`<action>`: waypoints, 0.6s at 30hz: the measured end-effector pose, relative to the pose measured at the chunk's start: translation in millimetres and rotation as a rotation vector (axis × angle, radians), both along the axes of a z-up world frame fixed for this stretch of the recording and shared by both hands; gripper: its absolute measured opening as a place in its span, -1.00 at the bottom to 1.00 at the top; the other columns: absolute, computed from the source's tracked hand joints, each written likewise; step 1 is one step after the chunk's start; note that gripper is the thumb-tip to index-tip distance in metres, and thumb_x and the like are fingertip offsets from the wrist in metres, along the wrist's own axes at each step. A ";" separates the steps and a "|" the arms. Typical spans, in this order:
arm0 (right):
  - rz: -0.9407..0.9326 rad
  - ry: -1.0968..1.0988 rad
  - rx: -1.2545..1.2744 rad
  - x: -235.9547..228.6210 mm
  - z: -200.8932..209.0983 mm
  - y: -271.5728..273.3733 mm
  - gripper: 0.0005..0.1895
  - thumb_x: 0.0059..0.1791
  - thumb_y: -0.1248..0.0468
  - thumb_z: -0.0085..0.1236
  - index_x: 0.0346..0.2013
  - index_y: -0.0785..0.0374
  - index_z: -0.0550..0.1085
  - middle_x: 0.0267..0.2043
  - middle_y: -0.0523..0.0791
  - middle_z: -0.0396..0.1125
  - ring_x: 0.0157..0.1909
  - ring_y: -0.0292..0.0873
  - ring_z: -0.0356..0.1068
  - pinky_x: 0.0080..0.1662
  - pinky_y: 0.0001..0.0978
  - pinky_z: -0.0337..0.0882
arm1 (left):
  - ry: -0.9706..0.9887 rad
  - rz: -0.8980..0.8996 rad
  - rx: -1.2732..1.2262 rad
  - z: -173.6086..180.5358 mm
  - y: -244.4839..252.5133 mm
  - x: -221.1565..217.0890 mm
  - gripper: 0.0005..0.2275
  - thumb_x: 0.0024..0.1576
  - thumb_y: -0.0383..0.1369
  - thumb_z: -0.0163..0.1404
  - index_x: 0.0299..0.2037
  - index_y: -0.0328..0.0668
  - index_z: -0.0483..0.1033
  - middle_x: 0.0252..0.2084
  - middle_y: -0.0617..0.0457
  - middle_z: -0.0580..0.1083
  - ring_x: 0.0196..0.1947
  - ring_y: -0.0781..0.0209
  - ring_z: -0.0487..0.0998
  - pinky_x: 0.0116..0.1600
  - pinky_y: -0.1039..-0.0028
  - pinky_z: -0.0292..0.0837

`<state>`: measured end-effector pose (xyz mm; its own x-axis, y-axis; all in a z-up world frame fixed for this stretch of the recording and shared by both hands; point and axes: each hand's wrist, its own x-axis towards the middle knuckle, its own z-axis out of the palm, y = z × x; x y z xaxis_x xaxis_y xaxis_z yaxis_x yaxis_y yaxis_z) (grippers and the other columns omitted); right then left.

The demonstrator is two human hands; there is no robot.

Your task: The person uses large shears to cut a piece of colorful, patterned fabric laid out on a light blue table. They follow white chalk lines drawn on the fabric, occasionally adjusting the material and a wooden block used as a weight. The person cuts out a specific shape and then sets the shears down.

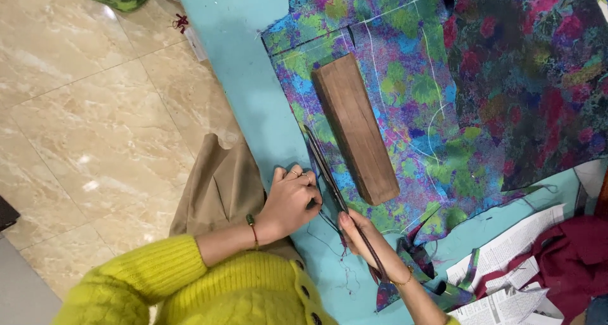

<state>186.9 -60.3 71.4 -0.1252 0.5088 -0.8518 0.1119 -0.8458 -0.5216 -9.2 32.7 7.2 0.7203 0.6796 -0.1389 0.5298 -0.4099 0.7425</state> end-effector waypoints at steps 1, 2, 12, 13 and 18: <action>0.045 -0.031 0.018 -2.8 7.7 5.7 -0.47 0.08 -0.25 -0.20 -0.49 0.11 0.19 -0.66 -0.25 -0.10 -0.65 -0.33 -0.13 -0.49 -0.39 -0.02 | -0.010 0.001 0.008 -0.3 0.0 0.1 -0.82 0.16 -0.34 0.10 -0.51 0.07 0.66 -0.39 0.26 0.30 -0.20 0.12 0.24 -0.14 0.20 -0.03; 0.091 -0.062 0.038 -5.5 15.0 12.1 -0.44 0.06 -0.28 -0.25 -0.51 0.10 0.20 -0.68 -0.23 -0.04 -0.65 -0.31 -0.09 -0.46 -0.40 0.03 | -0.020 0.003 0.019 -0.8 0.9 0.1 -0.81 0.15 -0.36 0.10 -0.52 0.08 0.65 -0.40 0.25 0.30 -0.21 0.11 0.25 -0.15 0.20 -0.03; 0.019 0.067 0.011 -11.1 11.4 43.1 -0.55 0.13 -0.12 -0.24 -0.14 0.20 0.38 -0.64 -0.29 -0.09 -0.67 -0.38 -0.15 -0.54 -0.44 -0.03 | -0.019 -0.025 -0.032 0.4 5.2 -0.6 -0.85 0.10 -0.36 0.08 -0.51 0.05 0.65 -0.38 0.24 0.33 -0.21 0.12 0.24 -0.13 0.19 -0.02; 0.021 0.066 -0.002 -11.1 11.1 44.0 -0.52 0.12 -0.14 -0.25 -0.13 0.20 0.39 -0.63 -0.28 -0.07 -0.65 -0.37 -0.12 -0.51 -0.43 0.00 | -0.019 -0.022 -0.041 1.4 5.7 -0.5 -0.82 0.12 -0.35 0.05 -0.53 0.04 0.65 -0.40 0.24 0.33 -0.21 0.12 0.23 -0.13 0.19 -0.02; 0.062 0.003 0.092 -10.8 6.8 42.4 -0.46 0.09 -0.22 -0.31 -0.35 0.17 0.34 -0.68 -0.23 -0.01 -0.68 -0.33 -0.03 -0.49 -0.43 0.21 | -0.018 -0.029 -0.049 -3.2 4.5 0.3 -0.79 0.13 -0.35 0.04 -0.56 0.07 0.62 -0.37 0.22 0.39 -0.21 0.11 0.25 -0.14 0.19 -0.02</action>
<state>176.2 -17.9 78.2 -0.1615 0.5763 -0.8011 0.1609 -0.7855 -0.5975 -8.9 37.2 4.0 0.7421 0.6512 -0.1586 0.5051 -0.3878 0.7711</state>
